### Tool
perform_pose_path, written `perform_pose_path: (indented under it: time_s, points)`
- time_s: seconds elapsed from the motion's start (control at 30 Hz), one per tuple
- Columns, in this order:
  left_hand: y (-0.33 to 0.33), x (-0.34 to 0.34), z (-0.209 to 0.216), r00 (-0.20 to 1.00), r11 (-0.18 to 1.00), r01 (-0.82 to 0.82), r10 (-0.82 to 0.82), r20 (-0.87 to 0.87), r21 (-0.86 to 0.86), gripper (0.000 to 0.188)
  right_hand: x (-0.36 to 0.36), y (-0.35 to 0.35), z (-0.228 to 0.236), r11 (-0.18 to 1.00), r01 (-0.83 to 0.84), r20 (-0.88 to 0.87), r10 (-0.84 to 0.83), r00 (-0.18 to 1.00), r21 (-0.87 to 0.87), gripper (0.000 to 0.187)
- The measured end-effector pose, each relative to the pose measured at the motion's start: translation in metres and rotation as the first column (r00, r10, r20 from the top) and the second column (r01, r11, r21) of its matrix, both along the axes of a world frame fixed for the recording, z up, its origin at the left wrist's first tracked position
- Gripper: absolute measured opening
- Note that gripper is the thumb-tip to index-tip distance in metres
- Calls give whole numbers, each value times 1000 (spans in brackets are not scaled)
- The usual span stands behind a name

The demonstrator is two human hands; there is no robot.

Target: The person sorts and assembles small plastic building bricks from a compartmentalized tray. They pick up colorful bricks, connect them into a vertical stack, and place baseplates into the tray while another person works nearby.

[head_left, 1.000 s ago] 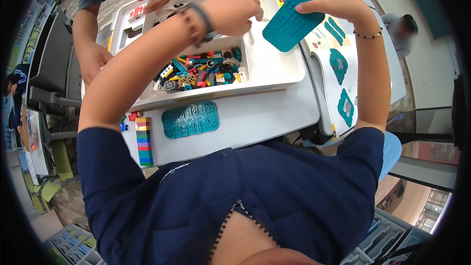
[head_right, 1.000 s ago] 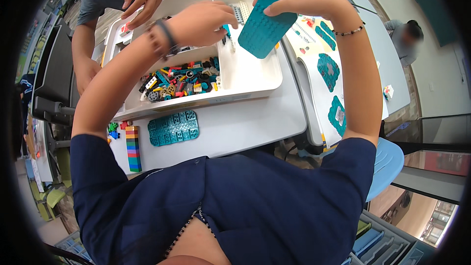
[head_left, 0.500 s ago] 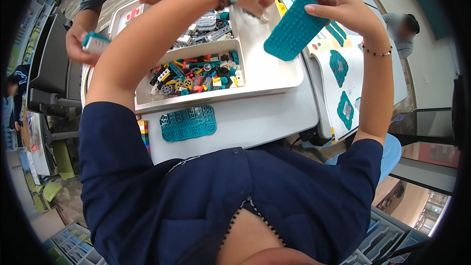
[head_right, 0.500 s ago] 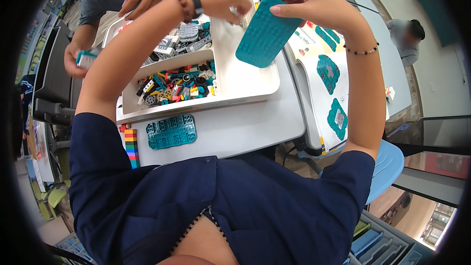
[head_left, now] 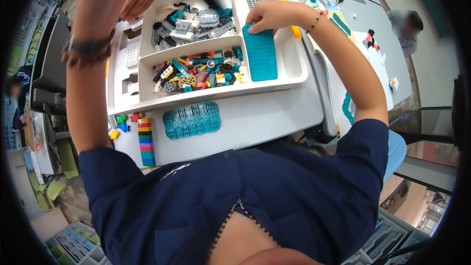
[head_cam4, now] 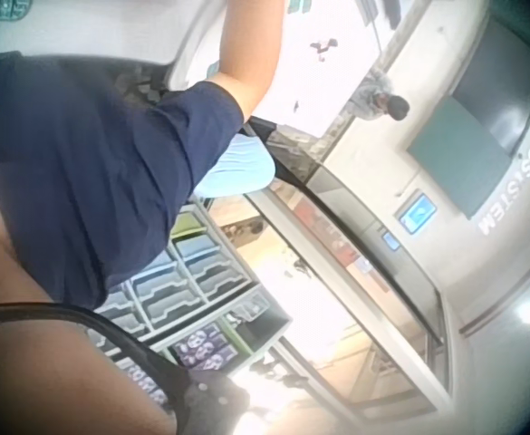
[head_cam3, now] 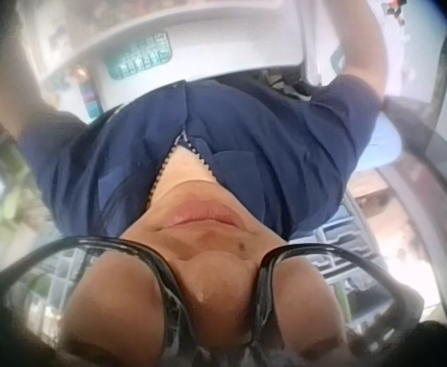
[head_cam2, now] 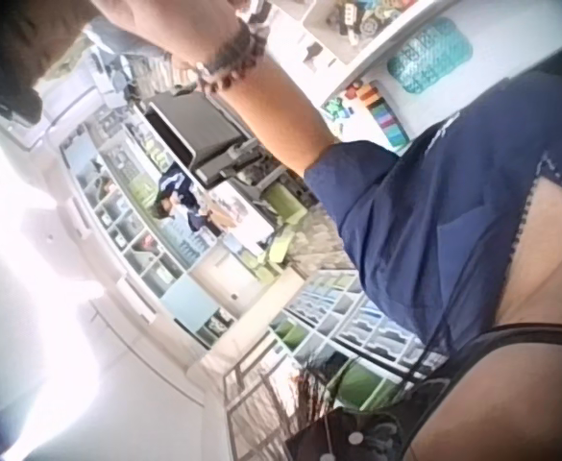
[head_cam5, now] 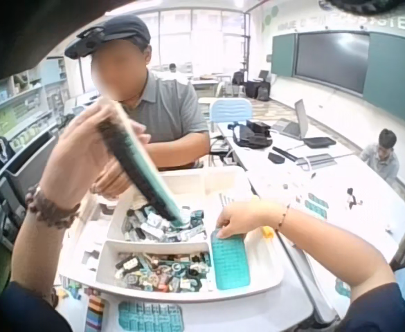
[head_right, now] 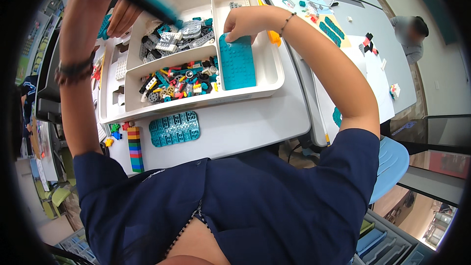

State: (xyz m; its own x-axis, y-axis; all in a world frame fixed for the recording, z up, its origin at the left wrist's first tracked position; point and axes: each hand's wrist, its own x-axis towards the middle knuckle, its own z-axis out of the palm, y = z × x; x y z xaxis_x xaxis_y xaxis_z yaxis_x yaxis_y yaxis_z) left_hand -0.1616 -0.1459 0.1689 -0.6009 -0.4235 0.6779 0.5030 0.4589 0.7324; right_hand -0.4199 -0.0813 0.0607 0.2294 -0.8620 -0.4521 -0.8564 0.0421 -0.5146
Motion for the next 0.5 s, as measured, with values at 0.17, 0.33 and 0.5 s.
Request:
perform_pose_path:
  time_s: [0.17, 0.33, 0.5]
  points:
    - [45, 107, -13, 999, 890, 21, -35, 24, 455, 35, 12, -7, -17, 947, -226, -172, 189, 967, -228, 33]
    - [86, 140, -27, 996, 856, 72, -31, -88, 511, 26, 14, 0, -28, 898, -264, -271, 173, 947, -352, 32]
    - [114, 157, -53, 959, 715, 101, 114, -258, 692, 26, 24, 24, 13, 767, -56, -60, 23, 998, -639, 22]
